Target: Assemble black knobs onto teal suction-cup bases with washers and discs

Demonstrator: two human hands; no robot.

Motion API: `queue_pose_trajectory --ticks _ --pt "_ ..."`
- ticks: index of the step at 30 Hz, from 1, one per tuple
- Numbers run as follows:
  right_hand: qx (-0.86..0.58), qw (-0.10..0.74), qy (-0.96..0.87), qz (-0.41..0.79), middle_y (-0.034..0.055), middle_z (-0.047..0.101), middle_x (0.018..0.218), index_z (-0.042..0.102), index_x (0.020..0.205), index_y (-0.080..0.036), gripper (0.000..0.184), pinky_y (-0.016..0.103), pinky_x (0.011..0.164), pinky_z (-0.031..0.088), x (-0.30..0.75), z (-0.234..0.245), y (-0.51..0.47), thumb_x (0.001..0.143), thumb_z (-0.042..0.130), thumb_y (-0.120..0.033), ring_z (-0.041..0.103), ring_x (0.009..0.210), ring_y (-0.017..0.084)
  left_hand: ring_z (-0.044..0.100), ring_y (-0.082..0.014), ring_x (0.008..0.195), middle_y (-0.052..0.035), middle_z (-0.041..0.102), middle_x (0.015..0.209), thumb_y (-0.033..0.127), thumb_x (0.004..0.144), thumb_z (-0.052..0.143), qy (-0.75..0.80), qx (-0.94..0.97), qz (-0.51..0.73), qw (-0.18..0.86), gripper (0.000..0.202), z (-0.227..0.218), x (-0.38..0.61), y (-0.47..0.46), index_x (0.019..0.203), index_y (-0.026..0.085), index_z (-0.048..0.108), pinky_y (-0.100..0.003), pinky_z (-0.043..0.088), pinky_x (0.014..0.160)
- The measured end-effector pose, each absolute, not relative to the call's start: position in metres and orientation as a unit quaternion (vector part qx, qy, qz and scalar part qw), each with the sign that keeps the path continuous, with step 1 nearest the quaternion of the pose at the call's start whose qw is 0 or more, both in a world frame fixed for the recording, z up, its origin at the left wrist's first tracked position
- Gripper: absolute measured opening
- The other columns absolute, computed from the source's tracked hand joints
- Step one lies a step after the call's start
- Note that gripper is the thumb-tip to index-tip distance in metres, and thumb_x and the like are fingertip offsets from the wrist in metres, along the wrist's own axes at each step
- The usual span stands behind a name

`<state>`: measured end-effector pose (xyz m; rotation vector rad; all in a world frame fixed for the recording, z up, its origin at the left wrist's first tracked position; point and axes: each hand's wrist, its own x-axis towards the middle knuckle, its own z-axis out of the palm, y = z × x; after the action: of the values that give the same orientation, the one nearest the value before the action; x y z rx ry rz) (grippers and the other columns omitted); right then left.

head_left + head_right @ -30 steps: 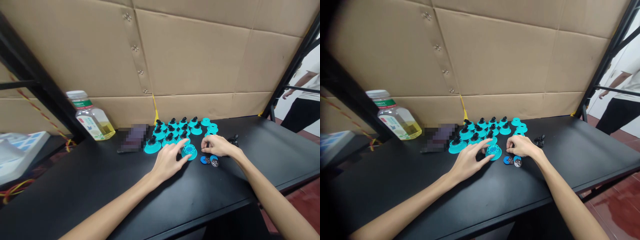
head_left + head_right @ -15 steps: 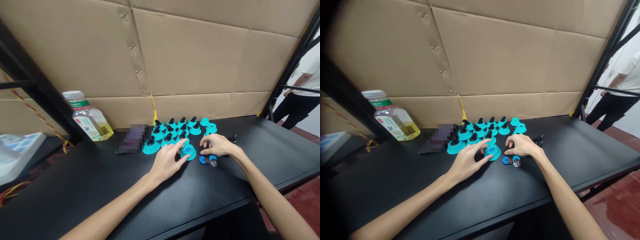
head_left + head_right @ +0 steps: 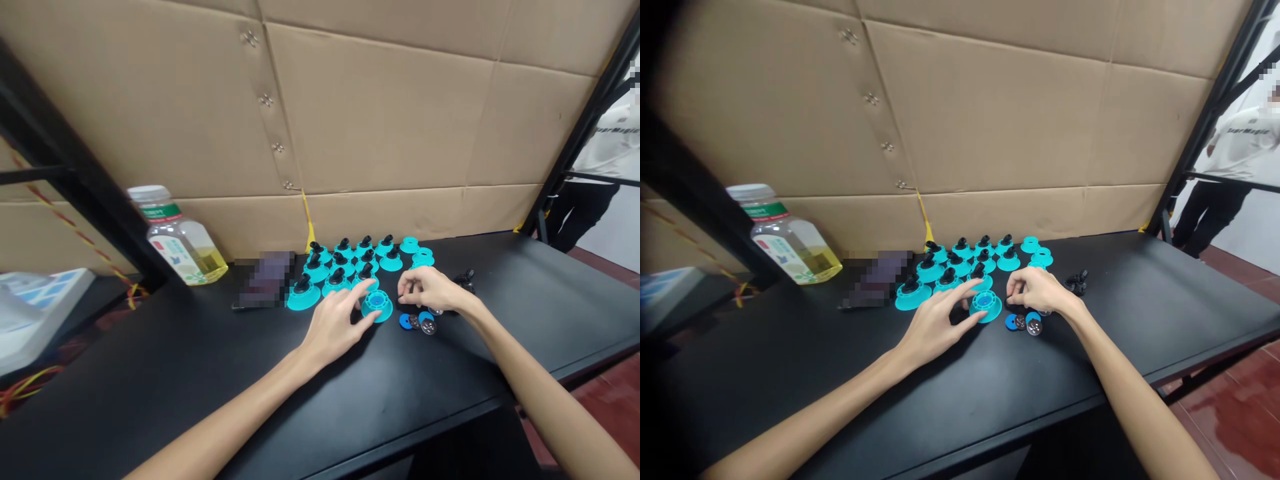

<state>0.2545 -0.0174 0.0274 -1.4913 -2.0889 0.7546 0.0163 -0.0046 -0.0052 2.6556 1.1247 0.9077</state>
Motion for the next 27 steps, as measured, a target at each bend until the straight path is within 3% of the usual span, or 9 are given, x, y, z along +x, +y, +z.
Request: queue_pose_trajectory --ticks 9,17,27 --pt "-0.477 0.403 -0.713 0.319 0.0007 0.064 0.071 0.066 0.079 -0.016 0.016 0.024 0.060 0.044 0.224 0.031 -0.014 0.078 0.067 -0.032 0.055 0.063 0.011 0.064 -0.0215 0.083 -0.0030 0.069 0.093 0.041 0.087 0.058 0.376 0.876 0.286 0.103 0.054 -0.005 0.018 -0.005 0.135 0.023 0.043 -0.036 0.050 0.077" --pt "-0.522 0.349 -0.739 0.247 0.0002 0.066 0.071 0.070 0.080 -0.016 0.009 0.021 0.057 0.038 0.208 0.024 -0.013 0.080 0.067 -0.025 0.053 0.061 0.010 0.063 -0.0203 0.075 0.0008 0.065 0.080 0.042 0.087 0.055 0.378 0.873 0.277 0.136 0.041 -0.001 0.019 -0.005 0.122 0.023 0.043 -0.031 0.047 0.066" --pt "-0.543 0.304 -0.767 0.159 0.0018 0.068 0.080 0.074 0.087 -0.019 0.015 0.022 0.059 0.035 0.210 0.025 -0.017 0.085 0.060 -0.023 0.052 0.064 0.010 0.064 -0.0193 0.076 0.0013 0.062 0.079 0.043 0.086 0.057 0.371 0.872 0.290 0.132 0.035 0.000 0.020 -0.005 0.113 0.023 0.047 -0.031 0.049 0.066"
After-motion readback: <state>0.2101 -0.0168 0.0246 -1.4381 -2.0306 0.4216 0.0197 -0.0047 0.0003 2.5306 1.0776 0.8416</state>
